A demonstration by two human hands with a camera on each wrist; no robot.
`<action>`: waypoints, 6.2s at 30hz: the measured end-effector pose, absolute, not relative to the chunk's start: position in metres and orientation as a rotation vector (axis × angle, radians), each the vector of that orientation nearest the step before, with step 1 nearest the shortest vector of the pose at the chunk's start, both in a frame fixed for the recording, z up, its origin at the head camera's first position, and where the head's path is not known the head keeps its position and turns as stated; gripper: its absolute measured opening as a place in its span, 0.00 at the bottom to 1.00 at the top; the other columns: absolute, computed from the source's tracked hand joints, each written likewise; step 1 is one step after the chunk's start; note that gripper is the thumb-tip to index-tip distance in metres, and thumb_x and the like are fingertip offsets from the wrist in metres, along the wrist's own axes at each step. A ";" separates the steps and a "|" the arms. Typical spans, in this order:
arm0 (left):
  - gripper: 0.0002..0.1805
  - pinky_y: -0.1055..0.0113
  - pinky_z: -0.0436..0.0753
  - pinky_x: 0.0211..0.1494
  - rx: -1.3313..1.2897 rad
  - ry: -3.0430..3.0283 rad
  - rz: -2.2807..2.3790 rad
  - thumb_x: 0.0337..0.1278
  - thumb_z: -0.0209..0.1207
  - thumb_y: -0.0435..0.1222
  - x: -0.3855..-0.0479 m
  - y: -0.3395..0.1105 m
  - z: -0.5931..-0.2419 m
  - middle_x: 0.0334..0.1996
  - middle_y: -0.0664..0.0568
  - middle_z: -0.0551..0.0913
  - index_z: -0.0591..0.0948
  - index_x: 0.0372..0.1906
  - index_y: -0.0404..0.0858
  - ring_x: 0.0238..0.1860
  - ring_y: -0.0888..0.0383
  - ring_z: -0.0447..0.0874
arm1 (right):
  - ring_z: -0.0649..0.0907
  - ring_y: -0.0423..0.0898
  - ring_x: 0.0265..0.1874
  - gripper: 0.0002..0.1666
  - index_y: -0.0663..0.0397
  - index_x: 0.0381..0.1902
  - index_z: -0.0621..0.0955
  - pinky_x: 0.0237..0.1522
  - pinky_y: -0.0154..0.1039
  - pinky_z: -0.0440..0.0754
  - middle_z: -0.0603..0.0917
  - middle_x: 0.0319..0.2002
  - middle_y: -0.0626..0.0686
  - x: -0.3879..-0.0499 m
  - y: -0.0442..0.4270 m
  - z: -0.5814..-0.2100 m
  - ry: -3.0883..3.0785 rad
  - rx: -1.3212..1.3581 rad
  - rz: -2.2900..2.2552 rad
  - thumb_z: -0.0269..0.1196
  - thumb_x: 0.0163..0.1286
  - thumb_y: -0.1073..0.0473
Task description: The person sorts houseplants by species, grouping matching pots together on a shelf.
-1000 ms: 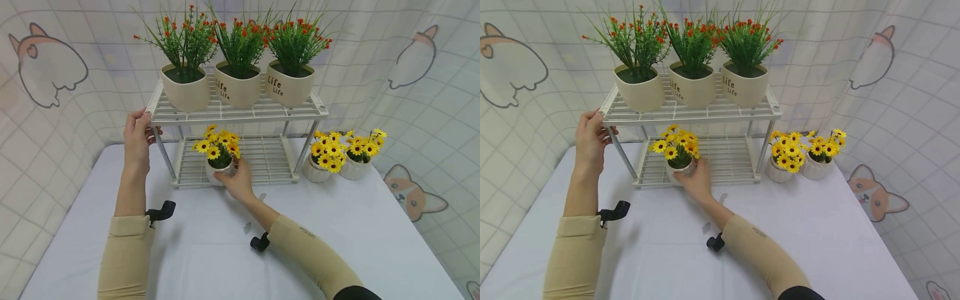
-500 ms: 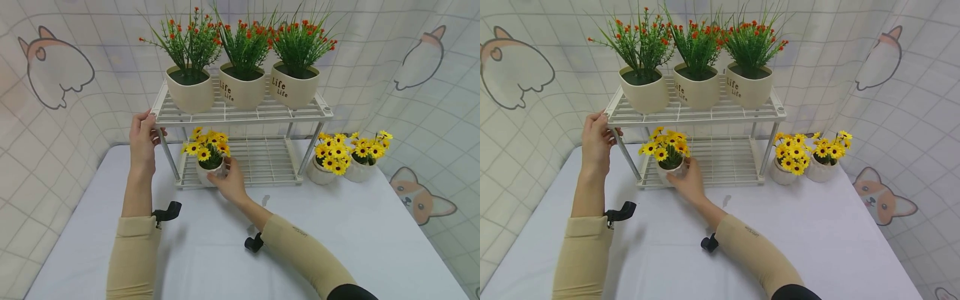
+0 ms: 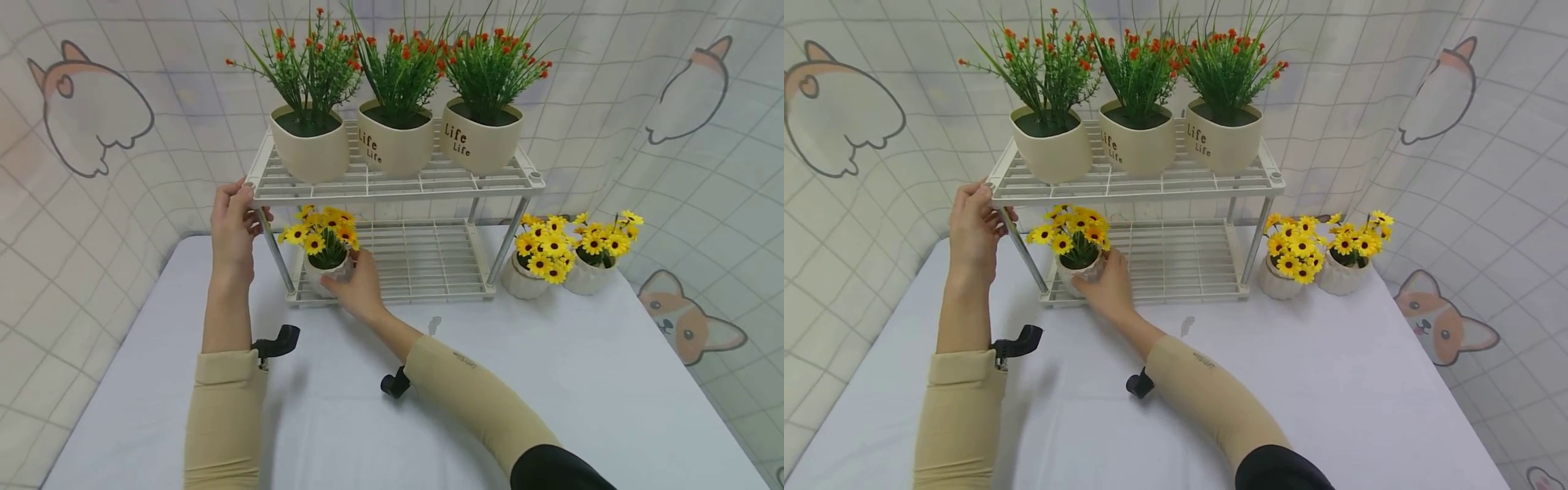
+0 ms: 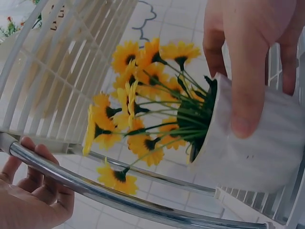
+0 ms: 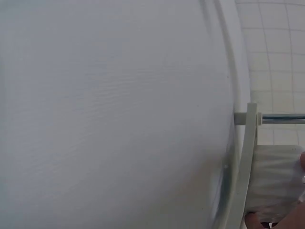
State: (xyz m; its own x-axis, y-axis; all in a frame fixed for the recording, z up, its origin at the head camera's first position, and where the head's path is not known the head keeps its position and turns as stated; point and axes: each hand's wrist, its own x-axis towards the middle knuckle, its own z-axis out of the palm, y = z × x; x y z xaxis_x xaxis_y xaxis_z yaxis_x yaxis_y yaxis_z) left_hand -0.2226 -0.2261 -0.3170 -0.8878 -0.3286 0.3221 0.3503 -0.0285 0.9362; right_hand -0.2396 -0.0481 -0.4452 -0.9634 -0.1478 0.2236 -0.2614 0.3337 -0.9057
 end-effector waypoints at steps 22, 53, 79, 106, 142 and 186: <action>0.17 0.63 0.70 0.45 -0.037 -1.789 -1.982 0.78 0.50 0.47 -0.220 -0.224 -0.318 0.35 0.50 0.77 0.75 0.61 0.44 0.36 0.53 0.76 | 0.78 0.58 0.60 0.29 0.63 0.64 0.73 0.58 0.49 0.78 0.77 0.62 0.63 -0.224 0.006 -0.435 -2.671 0.547 1.809 0.69 0.70 0.58; 0.16 0.62 0.71 0.45 -0.040 -1.786 -1.978 0.78 0.50 0.47 -0.221 -0.228 -0.316 0.35 0.50 0.78 0.77 0.58 0.44 0.36 0.55 0.77 | 0.77 0.47 0.55 0.28 0.72 0.67 0.67 0.51 0.32 0.80 0.69 0.65 0.69 -0.188 0.178 -0.432 -2.482 0.175 2.099 0.61 0.77 0.61; 0.15 0.62 0.72 0.46 -0.034 -1.782 -1.960 0.77 0.50 0.47 -0.220 -0.227 -0.316 0.35 0.50 0.78 0.77 0.57 0.44 0.36 0.53 0.76 | 0.52 0.52 0.75 0.55 0.49 0.80 0.37 0.73 0.46 0.60 0.47 0.78 0.56 -0.202 0.243 -0.431 -2.268 -0.649 1.987 0.63 0.75 0.51; 0.16 0.63 0.72 0.45 -0.041 -1.781 -1.950 0.78 0.49 0.47 -0.223 -0.227 -0.317 0.36 0.50 0.77 0.77 0.58 0.45 0.36 0.54 0.76 | 0.65 0.41 0.70 0.60 0.37 0.77 0.56 0.70 0.31 0.60 0.65 0.73 0.44 -0.243 0.240 -0.451 -1.869 -0.351 2.027 0.71 0.56 0.79; 0.16 0.63 0.71 0.43 -0.059 -1.790 -1.944 0.78 0.49 0.48 -0.223 -0.226 -0.319 0.35 0.50 0.77 0.76 0.58 0.45 0.35 0.55 0.75 | 0.60 0.44 0.75 0.60 0.40 0.81 0.54 0.75 0.40 0.53 0.59 0.78 0.47 -0.206 0.246 -0.438 -2.143 -0.531 1.961 0.73 0.61 0.71; 0.14 0.64 0.71 0.42 -0.043 -1.777 -1.950 0.78 0.49 0.46 -0.223 -0.224 -0.319 0.35 0.49 0.77 0.76 0.57 0.44 0.35 0.54 0.76 | 0.71 0.51 0.66 0.52 0.52 0.74 0.64 0.70 0.54 0.65 0.71 0.68 0.52 -0.154 0.160 -0.425 -2.437 0.074 2.035 0.78 0.56 0.68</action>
State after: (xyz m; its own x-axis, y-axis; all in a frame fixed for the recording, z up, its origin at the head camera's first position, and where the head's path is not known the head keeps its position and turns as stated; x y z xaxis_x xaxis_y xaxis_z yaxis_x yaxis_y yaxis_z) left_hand -0.2232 -0.2244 -0.3186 -0.8757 -0.3353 0.3473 0.3770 -0.0255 0.9259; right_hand -0.1536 0.1598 -0.4252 -0.9983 -0.0575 0.0037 -0.0139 0.1780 -0.9839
